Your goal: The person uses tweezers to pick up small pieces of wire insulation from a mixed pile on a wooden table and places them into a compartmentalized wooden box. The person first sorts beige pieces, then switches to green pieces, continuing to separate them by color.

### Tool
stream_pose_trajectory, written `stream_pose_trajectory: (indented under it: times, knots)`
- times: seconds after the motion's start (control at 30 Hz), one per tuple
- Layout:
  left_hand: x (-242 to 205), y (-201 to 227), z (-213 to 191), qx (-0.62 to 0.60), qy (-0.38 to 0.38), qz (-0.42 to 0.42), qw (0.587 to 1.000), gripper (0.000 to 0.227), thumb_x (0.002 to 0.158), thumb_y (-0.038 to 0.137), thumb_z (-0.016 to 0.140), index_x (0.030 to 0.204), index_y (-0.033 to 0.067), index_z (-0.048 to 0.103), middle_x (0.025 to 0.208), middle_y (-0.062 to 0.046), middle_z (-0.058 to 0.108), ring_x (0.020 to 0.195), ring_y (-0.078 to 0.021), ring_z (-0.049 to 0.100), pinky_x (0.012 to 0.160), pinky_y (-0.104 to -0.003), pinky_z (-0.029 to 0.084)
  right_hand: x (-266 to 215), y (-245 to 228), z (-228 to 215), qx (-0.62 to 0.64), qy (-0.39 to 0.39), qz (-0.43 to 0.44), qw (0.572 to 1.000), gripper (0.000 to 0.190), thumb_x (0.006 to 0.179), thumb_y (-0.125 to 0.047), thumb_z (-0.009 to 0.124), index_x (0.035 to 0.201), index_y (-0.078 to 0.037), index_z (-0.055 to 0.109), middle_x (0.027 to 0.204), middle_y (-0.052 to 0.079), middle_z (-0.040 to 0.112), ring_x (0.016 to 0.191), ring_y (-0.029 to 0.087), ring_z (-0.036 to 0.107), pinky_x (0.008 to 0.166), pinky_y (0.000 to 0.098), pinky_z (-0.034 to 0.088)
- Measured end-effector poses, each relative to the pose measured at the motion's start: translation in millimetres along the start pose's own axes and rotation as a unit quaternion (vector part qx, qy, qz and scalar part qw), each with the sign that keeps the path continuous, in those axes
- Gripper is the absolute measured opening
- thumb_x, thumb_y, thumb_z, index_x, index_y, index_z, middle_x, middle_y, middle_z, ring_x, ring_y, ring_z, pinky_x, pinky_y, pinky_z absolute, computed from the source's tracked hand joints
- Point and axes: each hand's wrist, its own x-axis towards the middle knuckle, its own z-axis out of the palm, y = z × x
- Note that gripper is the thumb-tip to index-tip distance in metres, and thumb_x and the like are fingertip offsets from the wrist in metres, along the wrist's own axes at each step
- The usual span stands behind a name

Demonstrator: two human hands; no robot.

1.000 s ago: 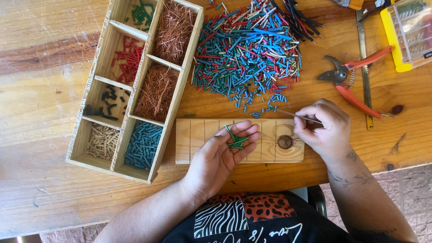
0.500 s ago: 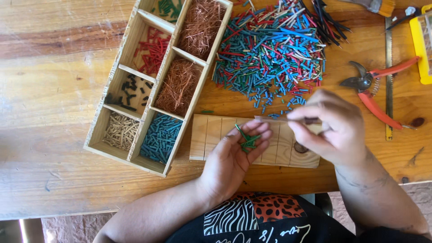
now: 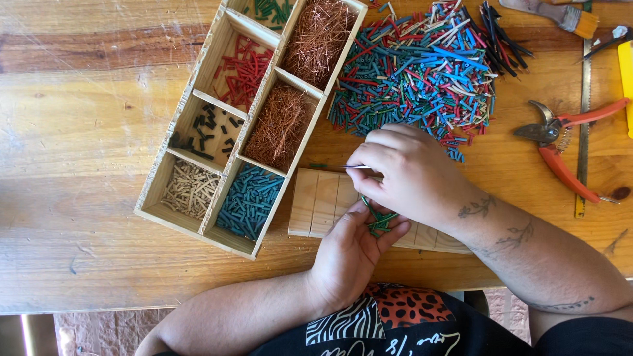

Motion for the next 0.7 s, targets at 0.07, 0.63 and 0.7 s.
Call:
stream_pose_trajectory:
  times: [0.07,0.63,0.7]
  knots:
    - [1,3,1,0.004,-0.005,-0.005,1.000,0.031,0.109,0.019,0.043,0.123,-0.0031,0.059,0.118,-0.019,0.068,0.109,-0.0315,0.067,0.107,-0.048,0.055,-3,0,-11,0.023,0.019,0.002,1.000,0.012,0.089,-0.004,0.074,0.083,-0.011,0.067,0.080,0.003,0.063,0.075,0.024,0.058,0.073,0.0386,0.049]
    - [2,24,17,0.050,-0.034,0.007,0.998,0.045,0.103,0.022,0.045,0.137,-0.0065,0.055,0.139,-0.028,0.062,0.128,-0.0350,0.061,0.113,-0.043,0.049,-139,39,-26,-0.014,0.195,0.202,0.960,0.007,0.098,0.006,0.077,0.099,0.002,0.071,0.094,0.013,0.069,0.081,0.025,0.059,0.080,0.0365,0.046]
    - [1,25,18,0.061,-0.026,0.000,0.998,0.045,0.103,0.022,0.046,0.136,-0.0059,0.056,0.138,-0.027,0.063,0.127,-0.0342,0.062,0.112,-0.042,0.050,-147,46,-20,-0.039,0.198,0.206,0.958,0.011,0.094,0.009,0.078,0.097,0.001,0.071,0.088,0.011,0.065,0.077,0.024,0.055,0.076,0.0366,0.045]
